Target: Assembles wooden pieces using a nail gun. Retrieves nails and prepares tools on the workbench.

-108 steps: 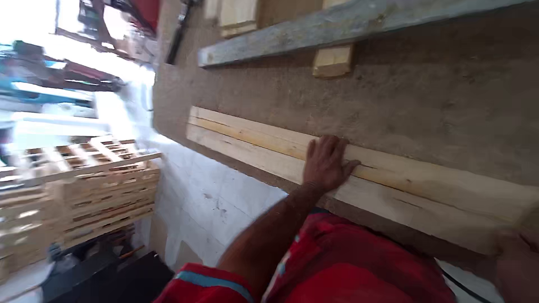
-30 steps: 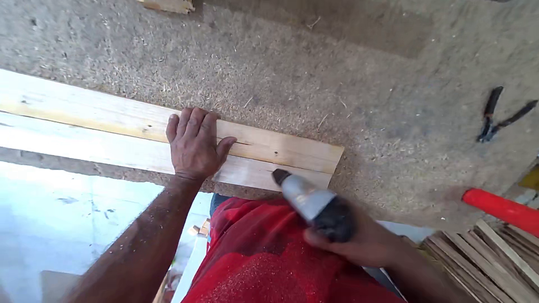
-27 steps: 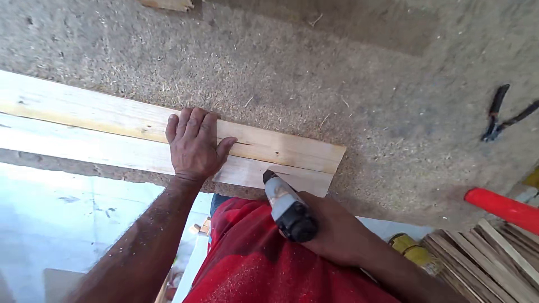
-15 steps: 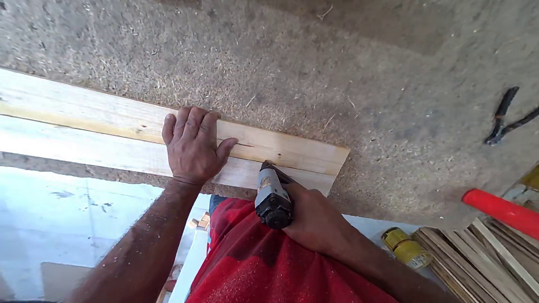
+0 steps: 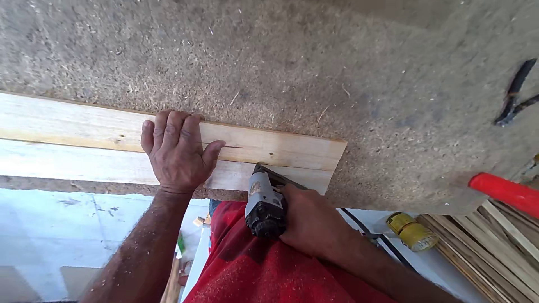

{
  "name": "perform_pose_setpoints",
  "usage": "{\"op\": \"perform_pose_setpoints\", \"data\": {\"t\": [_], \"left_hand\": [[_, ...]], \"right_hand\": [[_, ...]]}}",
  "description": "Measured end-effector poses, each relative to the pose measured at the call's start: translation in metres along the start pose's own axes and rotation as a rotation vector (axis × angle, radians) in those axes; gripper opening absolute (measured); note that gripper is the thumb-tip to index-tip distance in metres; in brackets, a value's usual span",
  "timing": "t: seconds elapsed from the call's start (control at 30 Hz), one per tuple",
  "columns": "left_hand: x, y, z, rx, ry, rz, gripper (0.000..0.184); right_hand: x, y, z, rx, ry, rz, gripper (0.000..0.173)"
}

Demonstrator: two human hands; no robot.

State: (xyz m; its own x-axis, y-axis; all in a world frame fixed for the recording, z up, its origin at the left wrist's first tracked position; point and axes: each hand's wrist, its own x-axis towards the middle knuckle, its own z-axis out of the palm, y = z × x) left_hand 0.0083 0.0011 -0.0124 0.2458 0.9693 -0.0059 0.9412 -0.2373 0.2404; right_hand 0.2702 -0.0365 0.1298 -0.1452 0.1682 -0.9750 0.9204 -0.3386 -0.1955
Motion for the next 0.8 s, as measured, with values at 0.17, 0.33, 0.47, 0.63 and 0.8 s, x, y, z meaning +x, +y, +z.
{"op": "perform_pose_setpoints", "data": {"t": [0.17, 0.33, 0.47, 0.63, 0.8], "left_hand": [[0.002, 0.002, -0.004, 0.001, -0.036, -0.016, 0.070], [0.003, 0.004, -0.006, 0.003, -0.055, -0.029, 0.069], [0.003, 0.004, -0.006, 0.003, -0.050, -0.023, 0.069], [0.002, 0.004, -0.004, 0.001, -0.039, -0.020, 0.070], [0.003, 0.003, -0.004, -0.004, -0.046, -0.022, 0.069]], "right_hand": [[-0.004, 0.012, -0.003, 0.006, -0.024, 0.006, 0.045], [-0.009, 0.028, -0.001, -0.003, 0.015, 0.015, 0.052], [-0.010, 0.029, -0.005, -0.013, -0.035, 0.022, 0.045], [-0.010, 0.042, 0.004, 0.003, 0.042, -0.025, 0.051], [-0.010, 0.060, 0.007, -0.017, 0.042, -0.007, 0.052]]}}
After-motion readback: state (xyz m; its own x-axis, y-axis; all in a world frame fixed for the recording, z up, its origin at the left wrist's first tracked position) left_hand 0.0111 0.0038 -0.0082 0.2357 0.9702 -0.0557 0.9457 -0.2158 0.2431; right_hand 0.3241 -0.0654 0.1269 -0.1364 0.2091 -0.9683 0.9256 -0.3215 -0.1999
